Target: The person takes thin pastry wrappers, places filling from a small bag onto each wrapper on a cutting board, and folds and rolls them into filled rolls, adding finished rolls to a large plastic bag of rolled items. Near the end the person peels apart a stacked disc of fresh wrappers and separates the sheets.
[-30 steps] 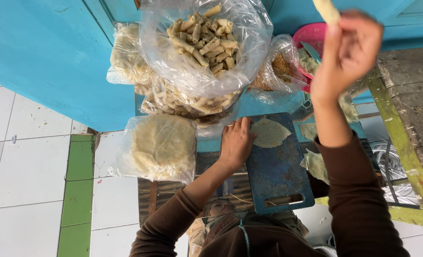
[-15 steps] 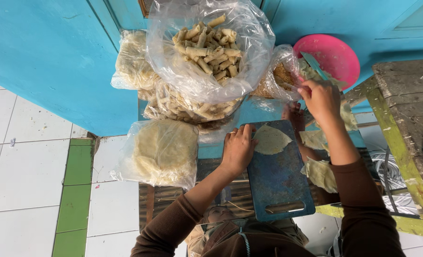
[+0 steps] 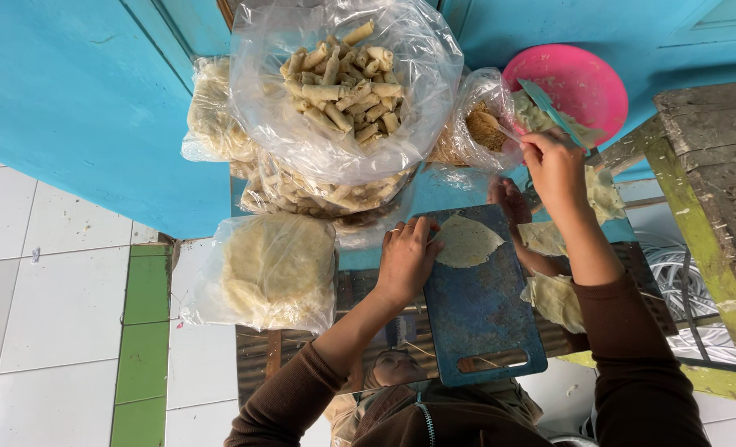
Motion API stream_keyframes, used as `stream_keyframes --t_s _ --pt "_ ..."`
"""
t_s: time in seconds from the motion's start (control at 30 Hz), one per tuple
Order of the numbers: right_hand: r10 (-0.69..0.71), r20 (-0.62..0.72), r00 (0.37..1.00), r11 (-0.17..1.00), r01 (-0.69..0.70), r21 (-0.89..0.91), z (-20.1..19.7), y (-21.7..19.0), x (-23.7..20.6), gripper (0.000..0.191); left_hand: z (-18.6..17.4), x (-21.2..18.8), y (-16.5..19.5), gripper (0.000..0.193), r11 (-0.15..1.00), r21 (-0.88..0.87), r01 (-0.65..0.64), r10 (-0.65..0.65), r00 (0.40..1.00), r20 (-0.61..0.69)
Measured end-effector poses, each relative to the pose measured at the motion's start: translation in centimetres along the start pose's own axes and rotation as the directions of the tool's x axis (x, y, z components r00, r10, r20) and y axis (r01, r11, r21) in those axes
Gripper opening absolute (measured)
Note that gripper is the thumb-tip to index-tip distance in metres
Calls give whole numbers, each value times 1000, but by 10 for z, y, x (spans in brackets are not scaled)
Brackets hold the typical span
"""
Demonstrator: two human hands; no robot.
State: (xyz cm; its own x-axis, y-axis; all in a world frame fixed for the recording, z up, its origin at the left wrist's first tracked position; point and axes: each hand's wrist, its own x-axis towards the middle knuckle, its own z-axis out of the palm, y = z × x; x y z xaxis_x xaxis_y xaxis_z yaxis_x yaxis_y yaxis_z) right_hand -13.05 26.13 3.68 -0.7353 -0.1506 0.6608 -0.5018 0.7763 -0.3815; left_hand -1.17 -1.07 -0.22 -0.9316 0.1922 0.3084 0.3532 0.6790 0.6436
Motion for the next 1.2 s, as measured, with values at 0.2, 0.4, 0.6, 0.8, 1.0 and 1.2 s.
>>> stream_keyframes --t_s 0.2,0.4,0.6,0.8,1.0,1.2 --pt "350 213 912 860 -403 313 12 5 4 17 -3 1 2 26 1000 8 10 -10 1000 25" --pt "403 282 871 684 -491 540 11 11 8 19 -4 2 3 26 1000 14 4 -4 1000 30" --pt "488 326 810 521 -570 636 -2 16 4 18 -3 3 2 28 1000 7 20 -20 999 37" --pt "497 384 778 410 -601 686 -23 15 -22 21 1 3 0 30 1000 6 6 -7 1000 14" --pt "462 556 690 351 -719 600 -42 9 -91 23 0 2 3 52 998 26 55 -56 997 43" --pt "419 663 620 408 -781 473 -37 1 -133 25 -1 -1 10 79 995 104 -10 11 1000 -8"
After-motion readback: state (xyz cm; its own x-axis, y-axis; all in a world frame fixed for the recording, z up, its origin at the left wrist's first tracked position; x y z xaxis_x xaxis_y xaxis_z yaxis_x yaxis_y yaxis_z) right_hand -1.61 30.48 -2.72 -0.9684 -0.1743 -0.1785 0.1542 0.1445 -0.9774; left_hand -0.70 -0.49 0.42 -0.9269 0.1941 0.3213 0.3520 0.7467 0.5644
